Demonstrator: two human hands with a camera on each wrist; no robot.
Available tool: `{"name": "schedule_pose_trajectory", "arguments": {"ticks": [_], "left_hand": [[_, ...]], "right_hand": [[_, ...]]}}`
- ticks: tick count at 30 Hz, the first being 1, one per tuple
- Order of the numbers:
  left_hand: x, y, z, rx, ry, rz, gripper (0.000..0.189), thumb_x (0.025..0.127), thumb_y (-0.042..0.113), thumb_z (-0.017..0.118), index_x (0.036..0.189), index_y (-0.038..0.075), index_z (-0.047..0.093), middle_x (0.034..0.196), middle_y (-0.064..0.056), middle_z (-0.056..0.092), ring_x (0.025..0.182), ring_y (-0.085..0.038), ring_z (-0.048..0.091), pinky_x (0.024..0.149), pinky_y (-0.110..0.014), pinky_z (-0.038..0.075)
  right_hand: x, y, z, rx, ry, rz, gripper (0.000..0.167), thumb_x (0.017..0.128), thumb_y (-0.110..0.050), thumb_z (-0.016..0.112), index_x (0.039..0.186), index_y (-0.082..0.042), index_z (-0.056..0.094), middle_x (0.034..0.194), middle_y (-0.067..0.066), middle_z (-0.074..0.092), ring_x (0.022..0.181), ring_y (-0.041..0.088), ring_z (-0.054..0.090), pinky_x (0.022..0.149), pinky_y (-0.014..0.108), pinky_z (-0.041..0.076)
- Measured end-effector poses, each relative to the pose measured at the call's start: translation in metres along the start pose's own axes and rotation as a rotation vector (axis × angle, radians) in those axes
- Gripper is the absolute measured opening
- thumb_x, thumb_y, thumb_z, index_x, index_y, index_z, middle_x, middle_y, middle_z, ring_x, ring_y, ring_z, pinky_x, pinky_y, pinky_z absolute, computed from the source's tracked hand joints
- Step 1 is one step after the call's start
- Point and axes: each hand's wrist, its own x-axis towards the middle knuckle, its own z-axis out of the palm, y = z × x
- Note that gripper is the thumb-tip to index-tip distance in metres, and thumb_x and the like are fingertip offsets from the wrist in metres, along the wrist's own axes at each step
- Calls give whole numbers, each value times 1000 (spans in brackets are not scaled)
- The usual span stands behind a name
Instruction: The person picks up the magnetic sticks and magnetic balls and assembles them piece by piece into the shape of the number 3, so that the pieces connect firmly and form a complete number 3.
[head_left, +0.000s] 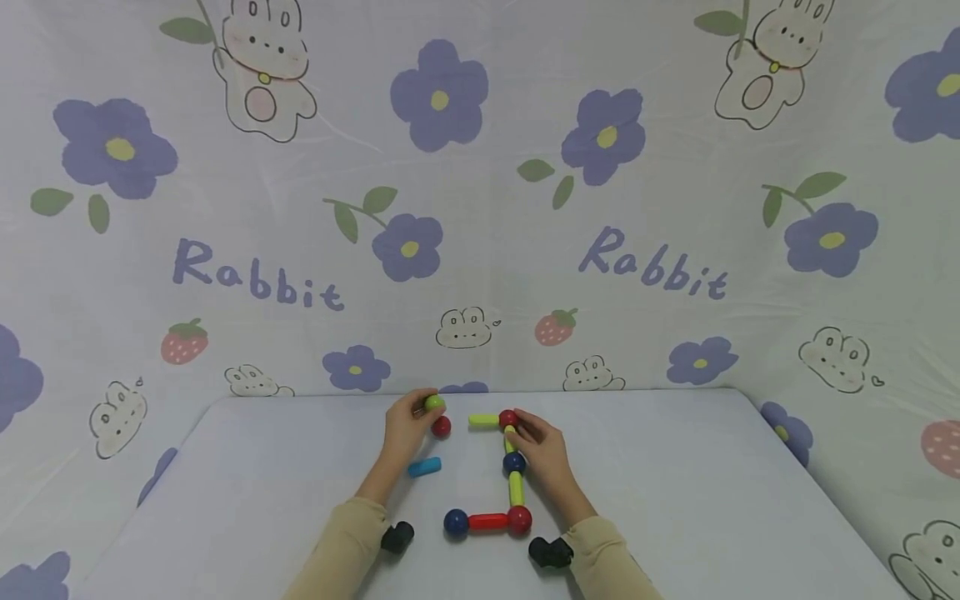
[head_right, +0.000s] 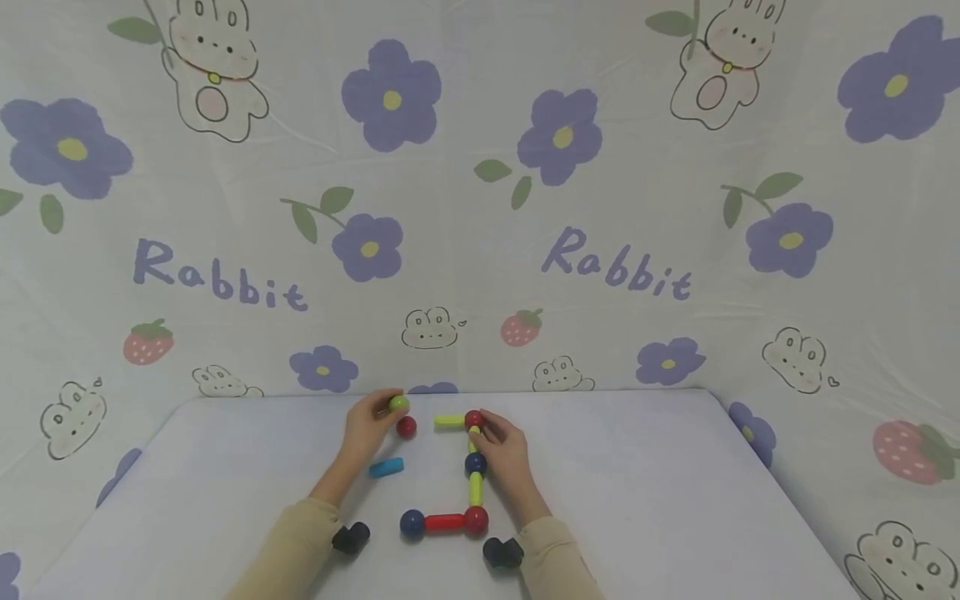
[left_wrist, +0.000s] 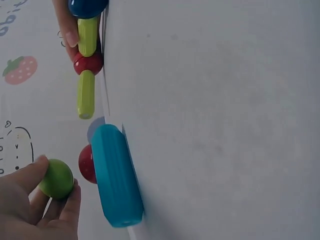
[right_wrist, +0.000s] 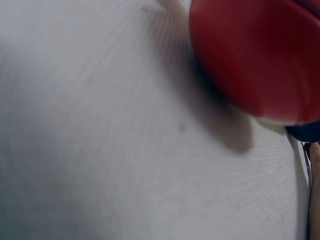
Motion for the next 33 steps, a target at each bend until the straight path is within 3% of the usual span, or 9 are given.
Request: {"name": "schedule_pose_trajectory", "arguments": {"ticks": [6, 11, 15, 18, 27, 33], "left_hand": [[5, 2, 12, -72, -36, 40, 33, 85, 2, 73, 115, -5, 62, 118, -24, 65, 115, -38, 63, 95, -41, 55], [10, 0, 21, -94, -81, 25, 33, 82, 0, 75, 112, -4, 62, 118, -21, 65, 113, -36, 64, 91, -33, 57], [12, -1, 25, -105, -105, -13, 33, 81, -1, 75, 111, 0, 62, 120, -21, 65, 110, -35, 67, 68, -26, 58], [13, -2, 26, -101, -119, -38, 32, 81, 1, 76, 110, 3, 62, 120, -20, 66, 107, -33, 68, 55, -22, 50], [16, -9, 27, -78, -137, -66, 32, 78, 2, 79, 105, 6, 63, 122, -17, 66, 102, -29, 70, 56, -21, 50], [17, -13, 26, -60, -144, -44, 31, 78, 3, 79, 104, 6, 61, 120, -17, 67, 99, -27, 70, 56, -21, 50]], "right_hand": [[-4, -8, -2, 19, -16, -14, 49, 88, -6, 69, 135, -3, 55, 142, 21, 52, 132, 34, 52, 102, 30, 46], [-14, -29, -5, 16, -37, -22, 49, 89, -2, 67, 136, 3, 52, 143, 26, 50, 133, 38, 50, 103, 34, 45], [-20, -39, -6, 0, -44, -22, 48, 90, -2, 65, 136, 4, 51, 143, 26, 50, 133, 38, 50, 104, 34, 44], [-19, -36, -6, 3, -42, -27, 48, 90, -2, 66, 136, 5, 52, 142, 26, 50, 132, 38, 50, 104, 34, 45], [-1, -1, 0, 5, -6, -27, 48, 89, -6, 68, 135, -3, 55, 142, 21, 53, 131, 33, 53, 102, 30, 46], [-1, -2, 0, 0, -2, -16, 47, 89, -7, 68, 135, -5, 56, 141, 19, 54, 131, 32, 53, 102, 29, 46]]}}
